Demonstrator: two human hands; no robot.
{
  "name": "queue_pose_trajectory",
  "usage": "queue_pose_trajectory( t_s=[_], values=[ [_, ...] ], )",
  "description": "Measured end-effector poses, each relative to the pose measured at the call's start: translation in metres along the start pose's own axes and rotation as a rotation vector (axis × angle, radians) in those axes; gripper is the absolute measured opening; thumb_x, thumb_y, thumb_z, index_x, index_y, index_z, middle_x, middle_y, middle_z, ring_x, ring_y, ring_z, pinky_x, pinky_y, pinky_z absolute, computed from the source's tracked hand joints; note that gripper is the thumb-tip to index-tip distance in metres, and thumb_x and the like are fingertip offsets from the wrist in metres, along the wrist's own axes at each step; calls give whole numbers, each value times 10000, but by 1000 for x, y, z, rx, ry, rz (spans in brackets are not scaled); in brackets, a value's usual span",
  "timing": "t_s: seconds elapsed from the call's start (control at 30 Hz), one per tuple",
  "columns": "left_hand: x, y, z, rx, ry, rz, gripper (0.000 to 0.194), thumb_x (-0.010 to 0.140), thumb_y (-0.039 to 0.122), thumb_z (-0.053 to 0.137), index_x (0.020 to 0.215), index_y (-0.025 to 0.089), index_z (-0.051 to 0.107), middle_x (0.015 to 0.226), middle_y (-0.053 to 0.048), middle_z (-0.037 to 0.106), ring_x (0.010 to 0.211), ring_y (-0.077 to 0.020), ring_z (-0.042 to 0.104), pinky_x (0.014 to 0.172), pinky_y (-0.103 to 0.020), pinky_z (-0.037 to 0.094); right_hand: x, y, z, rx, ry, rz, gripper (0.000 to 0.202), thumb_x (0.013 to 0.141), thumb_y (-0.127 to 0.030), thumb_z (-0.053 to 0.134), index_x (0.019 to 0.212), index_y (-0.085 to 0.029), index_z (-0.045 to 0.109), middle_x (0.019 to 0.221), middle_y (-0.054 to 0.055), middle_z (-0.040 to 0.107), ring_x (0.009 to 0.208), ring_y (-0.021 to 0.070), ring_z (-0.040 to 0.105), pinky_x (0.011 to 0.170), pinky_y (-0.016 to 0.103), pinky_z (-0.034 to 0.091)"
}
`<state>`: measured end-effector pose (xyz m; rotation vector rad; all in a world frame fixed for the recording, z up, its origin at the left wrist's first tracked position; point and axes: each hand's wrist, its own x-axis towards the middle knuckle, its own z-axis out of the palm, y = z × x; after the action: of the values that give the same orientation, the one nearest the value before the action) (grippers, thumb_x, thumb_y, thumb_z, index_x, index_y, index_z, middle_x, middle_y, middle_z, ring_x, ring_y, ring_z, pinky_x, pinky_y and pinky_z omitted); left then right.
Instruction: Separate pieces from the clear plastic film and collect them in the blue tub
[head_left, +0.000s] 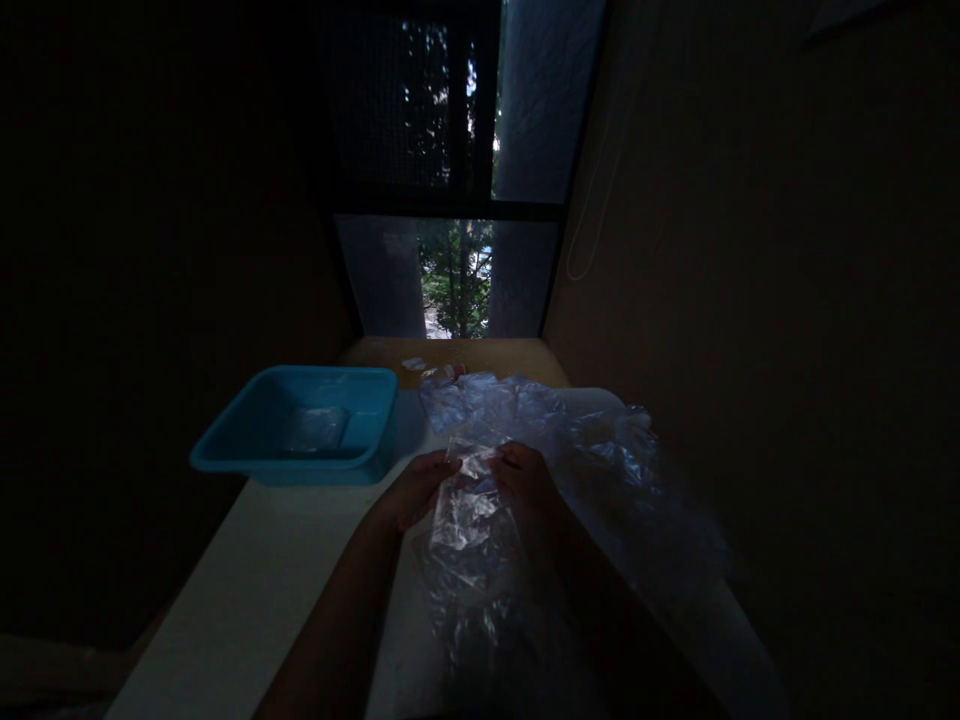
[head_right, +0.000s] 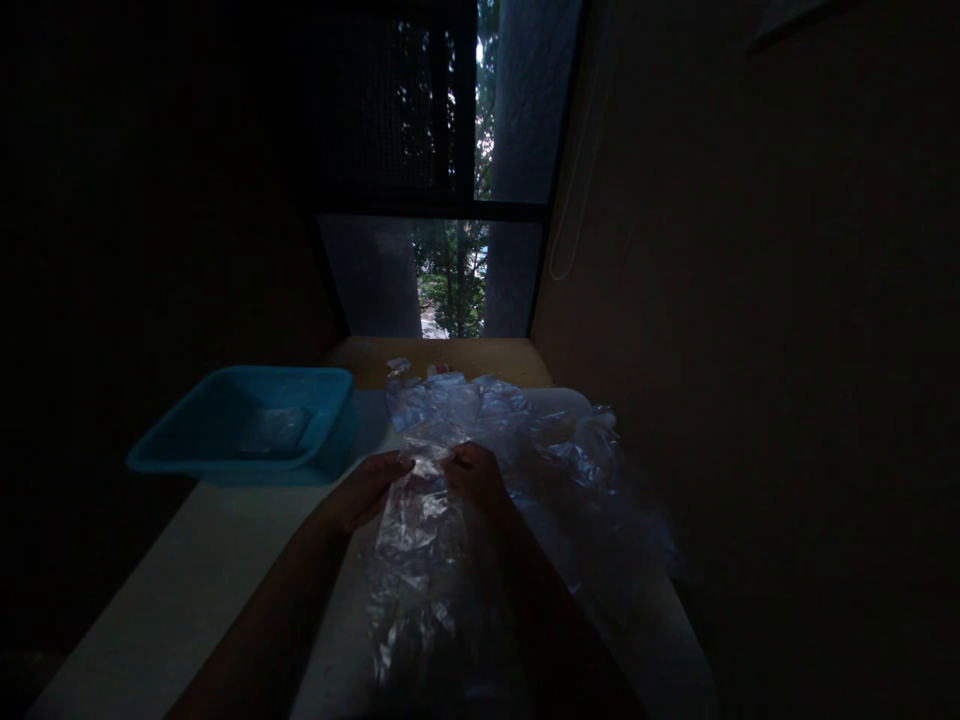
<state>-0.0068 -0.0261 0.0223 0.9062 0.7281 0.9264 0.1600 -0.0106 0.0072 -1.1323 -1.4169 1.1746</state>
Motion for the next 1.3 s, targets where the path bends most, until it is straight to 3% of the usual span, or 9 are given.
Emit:
queue_pose_trajectory(
  t_s=[0.3, 0.57, 0.77, 0.93, 1.3],
  values=[
    [0, -1, 0, 15, 27, 12, 178, 659, 260, 603, 743, 104, 620, 663, -55, 637, 594, -136, 571, 595, -242, 435, 1, -5, -3, -29, -17, 15, 307, 715, -373, 433, 479, -176, 429, 356, -52, 419, 303, 54, 357, 329, 184, 255],
    [2, -2, -2, 48, 47, 1, 233, 630, 315, 619, 736, 108, 612, 643, -43, 625, 565, -132, 554, 587, -254, 420, 0, -7, -3, -60, -4, -13, 319, 714, -384, 429, 475, -174, 423, 361, -60, 393, 323, 52, 344, 347, 183, 252],
    [2, -2, 0, 7, 141, 58, 236, 622, 325, 626, 739, 121, 602, 603, -22, 614, 522, -110, 541, 533, -220, 422, -3, -6, 0, -253, -116, -95, 245, 626, -342, 544, 491, -155, 461, 423, -58, 406, 422, 57, 385, 402, 173, 259],
    [4, -2, 1, 15, 102, 64, 271, 626, 307, 625, 813, 112, 600, 638, -35, 622, 560, -121, 559, 574, -232, 437, -1, 0, 0, -220, -79, -2, 205, 639, -317, 515, 523, -156, 464, 430, -45, 454, 404, 63, 406, 396, 176, 274],
    [5, -6, -1, 26, 98, 72, 240, 655, 306, 588, 794, 113, 621, 648, -54, 638, 572, -155, 573, 600, -277, 432, -3, -6, -4, -181, -95, -23, 254, 658, -350, 494, 496, -170, 418, 394, -65, 379, 382, 57, 358, 395, 185, 255]
  ],
)
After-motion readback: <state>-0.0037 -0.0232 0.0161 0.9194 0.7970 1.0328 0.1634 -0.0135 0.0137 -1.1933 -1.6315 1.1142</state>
